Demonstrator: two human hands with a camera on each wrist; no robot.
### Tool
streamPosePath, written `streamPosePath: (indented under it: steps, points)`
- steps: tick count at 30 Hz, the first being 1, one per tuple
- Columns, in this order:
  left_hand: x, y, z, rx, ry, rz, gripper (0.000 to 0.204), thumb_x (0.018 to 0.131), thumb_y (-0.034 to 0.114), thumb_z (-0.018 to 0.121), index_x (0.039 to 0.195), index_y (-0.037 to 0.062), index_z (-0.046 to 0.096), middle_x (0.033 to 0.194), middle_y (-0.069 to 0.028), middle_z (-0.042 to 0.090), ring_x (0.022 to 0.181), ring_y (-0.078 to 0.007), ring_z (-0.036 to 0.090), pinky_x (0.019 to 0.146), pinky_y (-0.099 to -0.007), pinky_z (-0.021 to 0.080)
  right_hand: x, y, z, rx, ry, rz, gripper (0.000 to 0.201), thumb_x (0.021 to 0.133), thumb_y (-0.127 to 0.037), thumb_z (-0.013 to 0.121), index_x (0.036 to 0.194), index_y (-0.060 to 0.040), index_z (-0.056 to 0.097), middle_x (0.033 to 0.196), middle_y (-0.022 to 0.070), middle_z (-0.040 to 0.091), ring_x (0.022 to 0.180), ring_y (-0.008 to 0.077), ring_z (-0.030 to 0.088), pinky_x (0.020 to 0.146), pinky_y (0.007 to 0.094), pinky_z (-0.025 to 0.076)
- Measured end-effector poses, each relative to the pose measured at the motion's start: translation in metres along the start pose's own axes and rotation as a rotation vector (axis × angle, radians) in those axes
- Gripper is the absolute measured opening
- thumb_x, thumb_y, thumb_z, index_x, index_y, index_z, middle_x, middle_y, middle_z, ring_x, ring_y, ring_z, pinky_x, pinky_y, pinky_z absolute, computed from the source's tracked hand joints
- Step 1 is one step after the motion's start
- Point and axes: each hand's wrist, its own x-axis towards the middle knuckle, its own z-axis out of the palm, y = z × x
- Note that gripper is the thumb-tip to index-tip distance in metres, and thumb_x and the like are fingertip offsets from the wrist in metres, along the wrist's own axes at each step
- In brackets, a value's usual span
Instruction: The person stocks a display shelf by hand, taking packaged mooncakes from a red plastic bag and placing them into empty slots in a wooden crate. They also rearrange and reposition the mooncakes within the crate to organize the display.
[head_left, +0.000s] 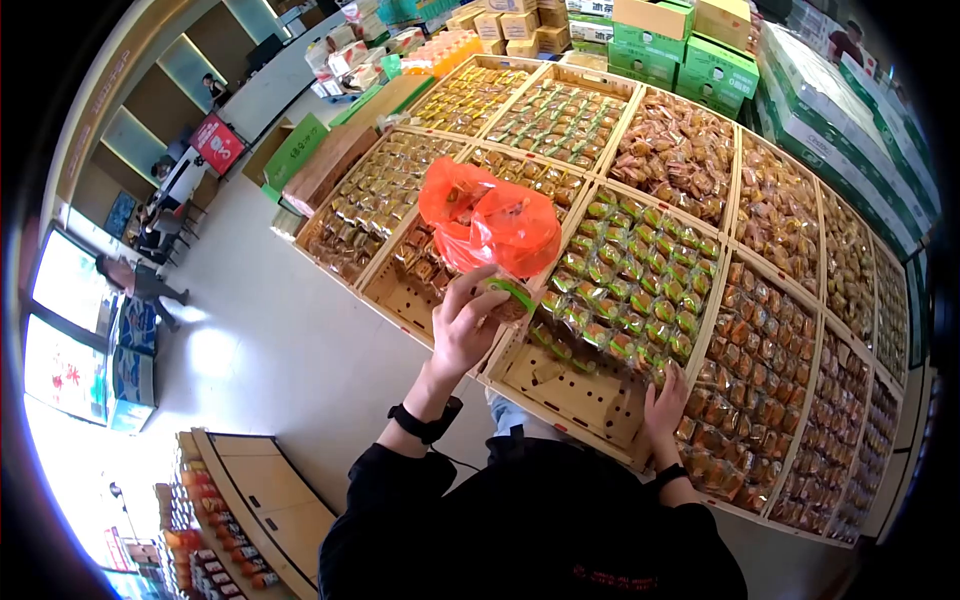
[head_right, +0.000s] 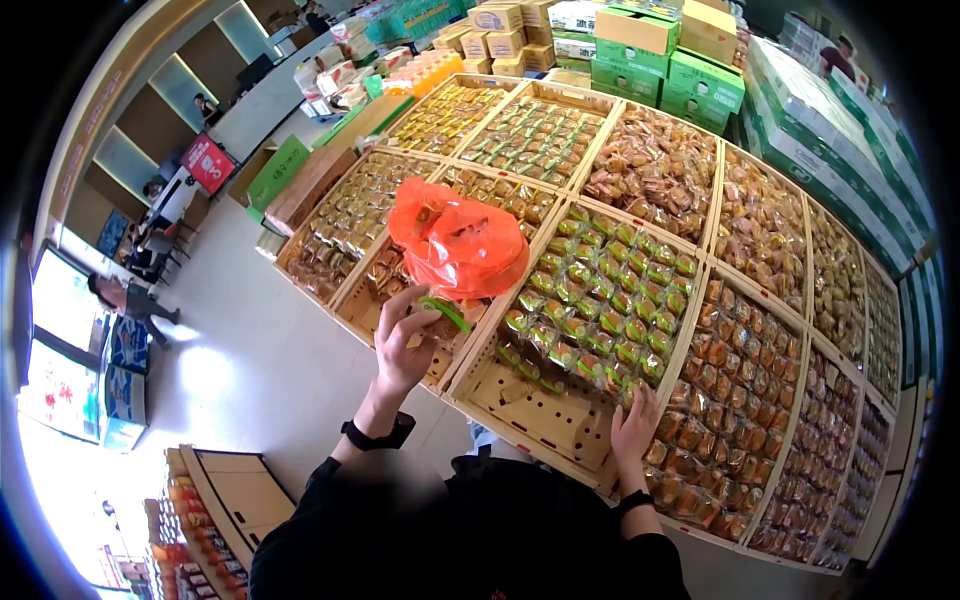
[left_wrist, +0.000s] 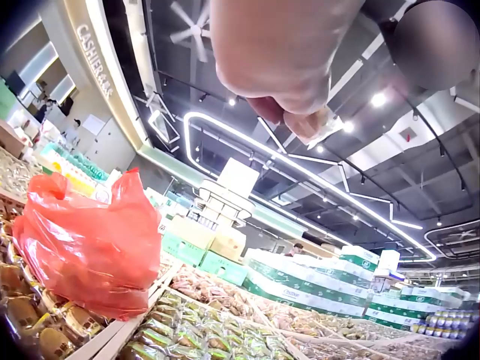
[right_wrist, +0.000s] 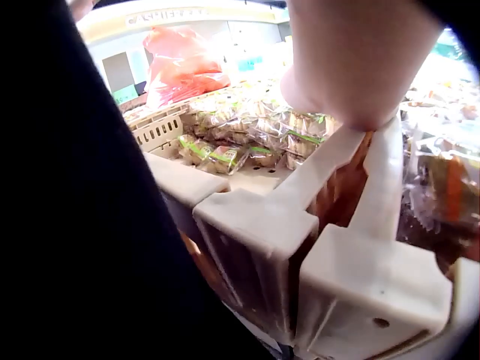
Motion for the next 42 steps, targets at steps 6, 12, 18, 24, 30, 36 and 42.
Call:
streamPosePath:
  steps: [6, 12, 18, 24, 30, 36, 42]
  points:
    - [0.007, 0.026, -0.010, -0.014, 0.017, -0.010, 0.044, 0.058, -0.011, 0.063, 0.096, 0.0052, 0.047, 0.104, -0.0164, 0.059, 0.088, -0.0292, 0.062, 0.066, -0.0314, 0.054, -0.001, 0.000, 0.003, -0.010, 0.005, 0.019, 0.041, 0.083, -0.018, 0.053, 0.121, -0.0066, 0.043, 0.128, 0.0119, 0.040, 0.121, 0.0311, 0.035, 0.098, 0.0426, 0.031]
    - [0.014, 0.034, -0.012, -0.005, -0.038, 0.039, 0.046, 0.058, -0.010, 0.068, 0.095, 0.0044, 0.044, 0.101, -0.0177, 0.060, 0.088, -0.0274, 0.062, 0.070, -0.0314, 0.052, 0.000, -0.001, -0.001, 0.055, 0.034, -0.010, 0.037, 0.082, -0.016, 0.053, 0.117, -0.0054, 0.045, 0.125, 0.0147, 0.043, 0.118, 0.0325, 0.037, 0.097, 0.0426, 0.032]
    - [0.014, 0.041, 0.001, -0.089, -0.221, -0.014, 0.020, 0.067, -0.001, 0.063, 0.084, 0.0064, 0.056, 0.095, -0.0064, 0.060, 0.077, -0.0219, 0.061, 0.062, -0.0298, 0.052, -0.001, 0.009, 0.017, 0.090, 0.013, 0.004, 0.039, 0.081, -0.015, 0.053, 0.118, -0.0059, 0.044, 0.124, 0.0188, 0.043, 0.117, 0.0348, 0.038, 0.097, 0.0446, 0.030]
    - [-0.015, 0.052, 0.041, -0.313, -0.433, -0.096, 0.015, 0.069, -0.001, 0.060, 0.082, 0.0030, 0.053, 0.095, -0.0080, 0.055, 0.080, -0.0246, 0.059, 0.064, -0.0316, 0.050, -0.003, 0.013, 0.020, 0.000, -0.026, -0.009, 0.037, 0.086, -0.016, 0.046, 0.121, -0.0052, 0.043, 0.130, 0.0155, 0.038, 0.119, 0.0332, 0.036, 0.097, 0.0429, 0.032]
    - [-0.090, 0.036, 0.096, -0.359, -0.774, -0.225, 0.012, 0.076, 0.008, 0.054, 0.086, 0.0045, 0.048, 0.092, -0.0109, 0.048, 0.076, -0.0331, 0.053, 0.064, -0.0404, 0.046, 0.000, 0.009, 0.013, 0.032, -0.045, 0.014, 0.039, 0.083, -0.015, 0.050, 0.120, -0.0052, 0.042, 0.130, 0.0154, 0.038, 0.120, 0.0348, 0.036, 0.098, 0.0439, 0.030]
    - [-0.117, 0.039, 0.136, -0.335, -0.947, -0.310, 0.013, 0.072, 0.001, 0.055, 0.083, 0.0031, 0.049, 0.086, -0.0121, 0.049, 0.079, -0.0324, 0.054, 0.065, -0.0387, 0.046, 0.000, 0.008, 0.008, -0.008, 0.020, 0.022, 0.038, 0.082, -0.024, 0.053, 0.116, -0.0067, 0.048, 0.119, 0.0174, 0.046, 0.113, 0.0340, 0.040, 0.097, 0.0451, 0.031]
    - [-0.165, 0.028, 0.179, -0.357, -1.146, -0.327, 0.013, 0.073, 0.004, 0.056, 0.084, 0.0046, 0.049, 0.088, -0.0120, 0.050, 0.081, -0.0345, 0.053, 0.066, -0.0417, 0.045, 0.001, 0.004, -0.004, 0.075, 0.050, 0.047, 0.039, 0.080, -0.023, 0.055, 0.115, -0.0095, 0.047, 0.120, 0.0102, 0.044, 0.113, 0.0301, 0.040, 0.096, 0.0415, 0.033]
